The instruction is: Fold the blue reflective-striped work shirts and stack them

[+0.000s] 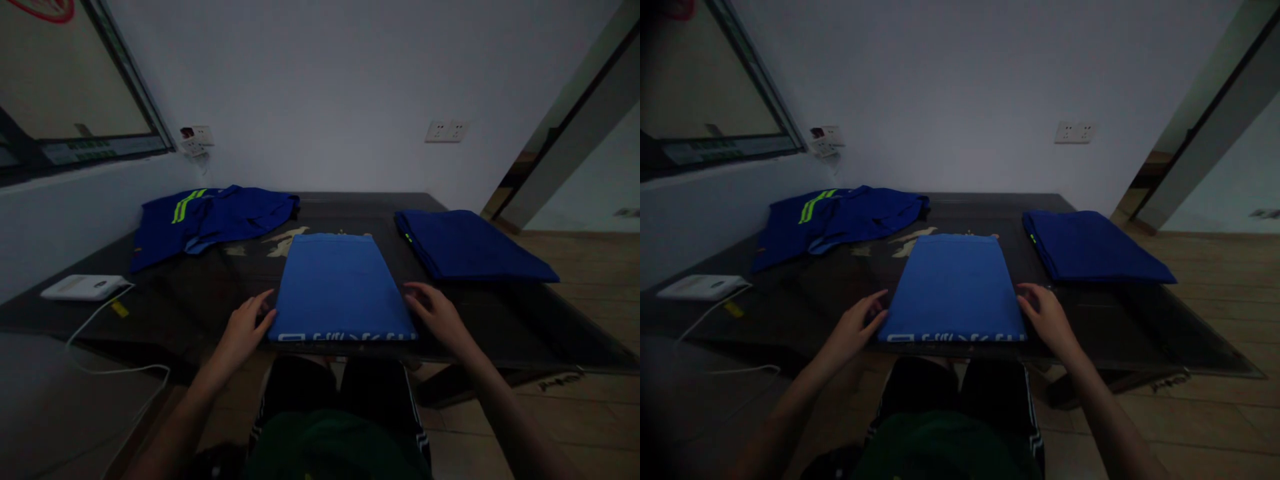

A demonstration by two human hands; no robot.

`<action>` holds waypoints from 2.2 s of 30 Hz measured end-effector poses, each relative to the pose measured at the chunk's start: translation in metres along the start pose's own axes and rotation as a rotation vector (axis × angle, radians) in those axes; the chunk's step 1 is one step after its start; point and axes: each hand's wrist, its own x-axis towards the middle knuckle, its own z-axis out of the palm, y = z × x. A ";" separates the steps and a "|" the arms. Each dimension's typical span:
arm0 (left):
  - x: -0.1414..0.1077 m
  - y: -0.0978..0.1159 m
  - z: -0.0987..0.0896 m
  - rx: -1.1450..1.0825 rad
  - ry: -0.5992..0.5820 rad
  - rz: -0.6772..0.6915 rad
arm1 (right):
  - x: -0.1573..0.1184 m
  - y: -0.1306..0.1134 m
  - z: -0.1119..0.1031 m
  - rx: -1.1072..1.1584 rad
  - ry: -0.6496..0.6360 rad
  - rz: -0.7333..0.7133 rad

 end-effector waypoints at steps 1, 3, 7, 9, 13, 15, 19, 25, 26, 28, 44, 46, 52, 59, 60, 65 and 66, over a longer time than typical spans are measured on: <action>-0.011 -0.001 -0.003 -0.076 -0.013 -0.045 | -0.014 0.002 -0.004 0.059 -0.009 0.060; -0.028 0.001 -0.004 -0.206 -0.047 -0.094 | -0.041 0.001 -0.006 0.172 -0.049 0.144; -0.045 0.011 0.001 -0.308 -0.001 -0.107 | -0.074 -0.014 0.006 0.244 0.027 0.199; -0.047 0.014 0.003 -0.341 0.060 -0.110 | -0.078 -0.022 0.012 0.243 0.096 0.227; -0.045 0.017 0.006 -0.358 0.045 -0.130 | -0.073 -0.030 0.014 0.264 0.118 0.247; -0.043 0.021 0.007 -0.323 -0.001 -0.145 | -0.068 -0.031 0.013 0.252 0.093 0.236; -0.037 0.028 0.009 -0.251 -0.010 -0.160 | -0.060 -0.033 0.014 0.158 0.052 0.223; -0.033 0.031 0.015 -0.070 0.018 -0.180 | -0.054 -0.032 0.029 -0.069 0.085 0.195; -0.032 0.030 0.016 -0.031 0.020 -0.179 | -0.055 -0.032 0.031 -0.118 0.103 0.178; -0.032 0.030 0.017 0.038 0.009 -0.154 | -0.057 -0.032 0.034 -0.220 0.126 0.136; -0.007 0.076 0.029 0.346 0.178 0.225 | -0.042 -0.074 0.044 -0.445 0.189 -0.117; 0.006 0.092 0.045 0.301 0.068 0.309 | -0.033 -0.091 0.062 -0.426 0.098 -0.193; 0.013 0.091 0.076 0.387 -0.094 0.299 | -0.028 -0.092 0.090 -0.542 -0.123 -0.155; 0.004 0.061 0.053 0.458 -0.125 0.285 | -0.036 -0.067 0.068 -0.602 -0.153 -0.176; 0.004 0.058 0.051 0.455 -0.119 0.281 | -0.037 -0.066 0.066 -0.606 -0.147 -0.173; 0.000 0.052 0.048 0.415 -0.105 0.279 | -0.043 -0.059 0.062 -0.606 -0.123 -0.146; 0.000 0.054 0.048 0.413 -0.102 0.271 | -0.043 -0.059 0.061 -0.602 -0.122 -0.146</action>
